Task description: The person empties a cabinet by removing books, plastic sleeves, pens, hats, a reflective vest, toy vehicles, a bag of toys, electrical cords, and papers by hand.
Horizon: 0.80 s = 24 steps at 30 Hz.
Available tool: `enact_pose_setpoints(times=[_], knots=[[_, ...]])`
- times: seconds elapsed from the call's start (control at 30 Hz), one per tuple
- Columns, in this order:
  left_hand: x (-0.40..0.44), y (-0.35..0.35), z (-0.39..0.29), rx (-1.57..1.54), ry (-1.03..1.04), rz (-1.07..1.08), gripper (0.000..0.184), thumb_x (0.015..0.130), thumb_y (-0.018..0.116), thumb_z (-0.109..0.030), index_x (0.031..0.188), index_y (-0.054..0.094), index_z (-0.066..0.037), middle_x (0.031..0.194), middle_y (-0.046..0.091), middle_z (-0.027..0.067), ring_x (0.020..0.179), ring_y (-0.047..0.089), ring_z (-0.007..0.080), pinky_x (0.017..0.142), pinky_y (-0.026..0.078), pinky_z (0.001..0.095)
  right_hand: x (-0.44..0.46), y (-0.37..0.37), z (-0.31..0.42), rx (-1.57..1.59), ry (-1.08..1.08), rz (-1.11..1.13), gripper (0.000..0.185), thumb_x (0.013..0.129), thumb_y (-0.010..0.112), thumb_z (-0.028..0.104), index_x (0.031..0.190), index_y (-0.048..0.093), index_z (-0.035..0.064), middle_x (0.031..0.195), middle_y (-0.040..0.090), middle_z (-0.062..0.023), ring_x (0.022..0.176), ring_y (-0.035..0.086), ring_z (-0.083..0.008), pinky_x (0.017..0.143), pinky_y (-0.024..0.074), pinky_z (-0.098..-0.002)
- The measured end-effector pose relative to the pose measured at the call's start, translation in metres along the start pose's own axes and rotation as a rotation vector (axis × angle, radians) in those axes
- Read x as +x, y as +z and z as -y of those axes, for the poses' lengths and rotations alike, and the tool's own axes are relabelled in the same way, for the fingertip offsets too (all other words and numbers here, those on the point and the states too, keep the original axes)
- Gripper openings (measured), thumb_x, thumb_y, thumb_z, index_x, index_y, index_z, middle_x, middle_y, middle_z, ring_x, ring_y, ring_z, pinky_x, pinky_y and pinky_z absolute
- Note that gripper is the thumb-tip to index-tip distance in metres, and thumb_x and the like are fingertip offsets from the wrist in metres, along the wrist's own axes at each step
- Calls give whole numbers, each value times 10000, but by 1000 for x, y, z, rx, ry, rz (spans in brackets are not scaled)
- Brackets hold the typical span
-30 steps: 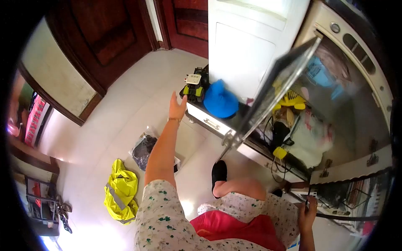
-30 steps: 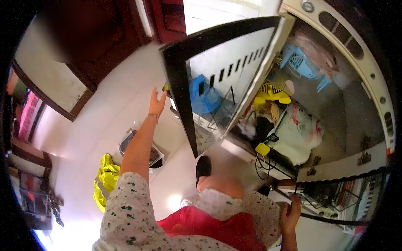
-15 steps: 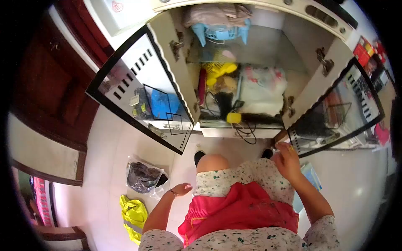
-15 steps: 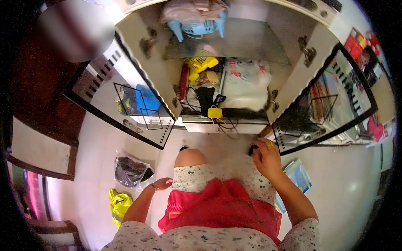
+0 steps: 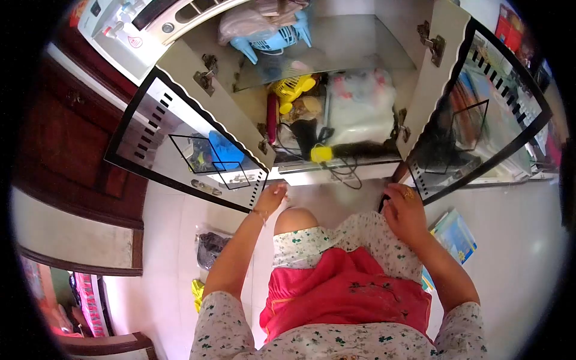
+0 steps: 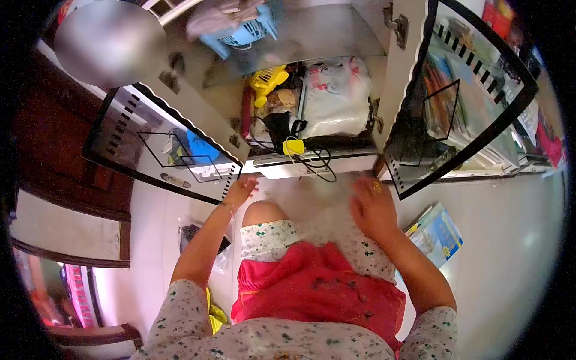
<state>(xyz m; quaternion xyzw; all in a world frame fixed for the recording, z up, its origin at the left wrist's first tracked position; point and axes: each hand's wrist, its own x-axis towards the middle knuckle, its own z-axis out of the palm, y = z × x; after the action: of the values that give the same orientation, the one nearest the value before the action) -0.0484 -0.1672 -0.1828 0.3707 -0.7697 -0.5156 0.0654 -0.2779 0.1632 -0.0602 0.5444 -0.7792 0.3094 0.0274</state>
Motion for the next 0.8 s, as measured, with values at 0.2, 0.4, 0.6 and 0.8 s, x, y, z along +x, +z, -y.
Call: enact_pose_setpoints(times=[0.2,0.4,0.6,0.8], knots=[[65,33,-62,-203,-257,-53,555,816,612,-284,1282,380,-93,1100,540,79,887,592,198,696,514,353,-3,-2,-6,24,17,-60,290,738,581,94,1017,547,27,1048,549,-174,971,518,-363,830,409,-450],[111,67,-66,156,-117,-196,955,668,728,-376,1387,152,-127,1188,453,238,1006,525,371,833,462,397,-4,-8,-11,32,69,-69,273,737,591,99,998,558,28,1030,558,-170,954,528,-359,825,415,-441],[125,74,-66,383,-205,-228,997,597,750,-404,1369,188,-115,1213,367,327,1049,488,439,905,425,390,-3,-12,-15,26,64,-102,267,727,589,89,985,557,30,1020,557,-172,939,531,-359,813,417,-446],[123,69,-65,-242,-227,-260,546,688,696,-277,1132,433,-97,950,593,167,753,623,297,597,531,400,-2,-13,-17,87,116,-63,235,717,582,81,945,549,33,1020,555,-170,939,531,-356,808,416,-451]])
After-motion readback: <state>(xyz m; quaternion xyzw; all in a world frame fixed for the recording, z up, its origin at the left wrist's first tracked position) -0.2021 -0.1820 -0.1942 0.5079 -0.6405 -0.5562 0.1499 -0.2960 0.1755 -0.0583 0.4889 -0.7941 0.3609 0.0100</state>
